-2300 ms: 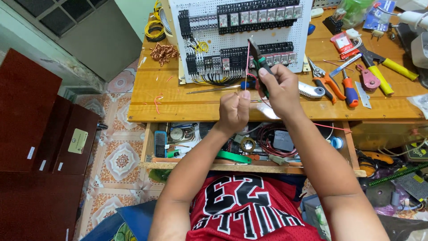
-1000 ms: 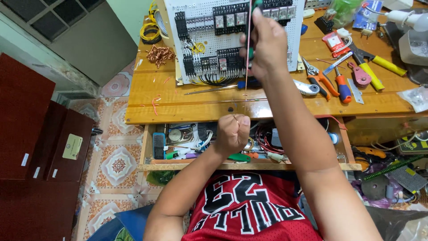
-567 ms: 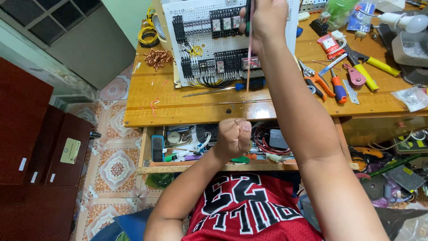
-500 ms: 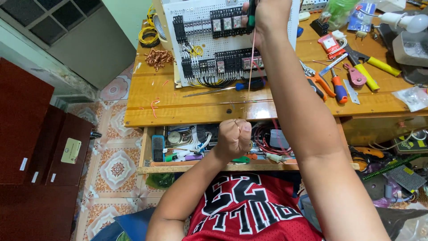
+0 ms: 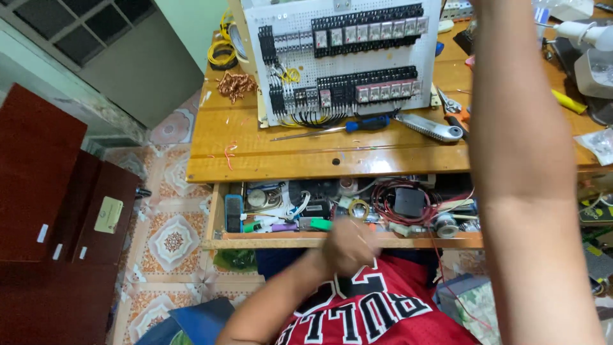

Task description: Wiring an electrical relay panel by stripping wire ends and connecting them to terminal blocks.

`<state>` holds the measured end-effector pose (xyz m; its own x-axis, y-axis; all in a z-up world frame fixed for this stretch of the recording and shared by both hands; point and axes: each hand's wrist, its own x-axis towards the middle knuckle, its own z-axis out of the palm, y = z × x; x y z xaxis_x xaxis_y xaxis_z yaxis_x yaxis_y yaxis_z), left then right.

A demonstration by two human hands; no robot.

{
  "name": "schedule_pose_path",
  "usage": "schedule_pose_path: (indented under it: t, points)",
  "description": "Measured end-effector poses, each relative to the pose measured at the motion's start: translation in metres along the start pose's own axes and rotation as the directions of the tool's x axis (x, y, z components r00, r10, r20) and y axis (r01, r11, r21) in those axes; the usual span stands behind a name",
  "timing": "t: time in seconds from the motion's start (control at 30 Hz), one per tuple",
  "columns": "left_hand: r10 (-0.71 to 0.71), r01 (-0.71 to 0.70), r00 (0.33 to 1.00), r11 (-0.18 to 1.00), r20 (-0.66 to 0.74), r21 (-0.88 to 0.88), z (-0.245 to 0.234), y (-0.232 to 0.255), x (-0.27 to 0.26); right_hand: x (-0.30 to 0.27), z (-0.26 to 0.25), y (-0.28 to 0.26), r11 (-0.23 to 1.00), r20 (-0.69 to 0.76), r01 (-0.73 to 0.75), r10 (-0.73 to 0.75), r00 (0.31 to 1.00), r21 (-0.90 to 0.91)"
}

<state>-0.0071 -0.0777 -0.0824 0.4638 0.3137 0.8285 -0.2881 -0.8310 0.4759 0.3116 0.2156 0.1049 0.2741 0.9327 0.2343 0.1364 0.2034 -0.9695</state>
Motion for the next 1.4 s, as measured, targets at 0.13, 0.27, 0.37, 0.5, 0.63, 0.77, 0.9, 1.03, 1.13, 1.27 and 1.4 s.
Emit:
schedule_pose_path:
  t: [0.13, 0.27, 0.37, 0.5, 0.63, 0.77, 0.9, 1.03, 1.13, 1.27, 1.4]
  points:
    - [0.133, -0.070, 0.963, 0.963, -0.234, 0.259, -0.054, -0.030, -0.012, -0.009, -0.060, -0.018, 0.975, 0.082, 0.046, -0.029, 0.996, -0.218]
    - [0.066, 0.015, 0.977, 0.928, -0.203, 0.373, -0.110, 0.011, 0.034, -0.029, -0.088, -0.040, 0.913, 0.148, 0.098, -0.042, 0.988, -0.397]
    - [-0.005, 0.113, 0.976, 0.868, -0.220, 0.483, -0.129, 0.020, 0.033, -0.059, -0.068, -0.063, 0.845, 0.192, 0.129, -0.032, 0.981, -0.519]
    - [-0.166, 0.283, 0.946, 0.841, -0.278, 0.461, -0.135, 0.050, 0.041, -0.101, 0.015, -0.109, 0.759, 0.232, 0.173, -0.030, 0.972, -0.627]
    - [-0.186, 0.334, 0.923, 0.820, -0.336, 0.465, -0.144, 0.055, 0.029, -0.126, 0.084, -0.126, 0.457, 0.546, 0.468, 0.047, 0.837, -0.757]
    - [-0.176, 0.356, 0.912, 0.789, -0.371, 0.500, -0.161, 0.071, 0.026, -0.132, 0.157, -0.118, 0.285, 0.824, 0.800, -0.056, 0.564, -0.528]
    - [-0.166, 0.404, 0.878, 0.760, -0.449, 0.509, -0.177, 0.080, 0.016, -0.135, 0.235, -0.121, 0.202, 0.884, 0.866, 0.001, 0.467, -0.458]
    - [-0.157, 0.430, 0.858, 0.741, -0.490, 0.516, -0.193, 0.089, 0.006, -0.127, 0.308, -0.110, 0.057, 0.903, 0.904, 0.103, 0.416, -0.423]
    - [-0.144, 0.435, 0.845, 0.747, -0.516, 0.503, -0.202, 0.094, 0.002, -0.124, 0.354, -0.097, -0.053, 0.884, 0.904, 0.195, 0.426, -0.424]
    - [-0.126, 0.428, 0.844, 0.745, -0.521, 0.512, -0.209, 0.095, -0.004, -0.132, 0.382, -0.082, -0.198, 0.863, 0.903, 0.274, 0.425, -0.382]
    - [-0.118, 0.429, 0.836, 0.750, -0.536, 0.504, -0.211, 0.094, -0.010, -0.136, 0.380, -0.077, -0.206, 0.876, 0.906, 0.246, 0.414, -0.370]
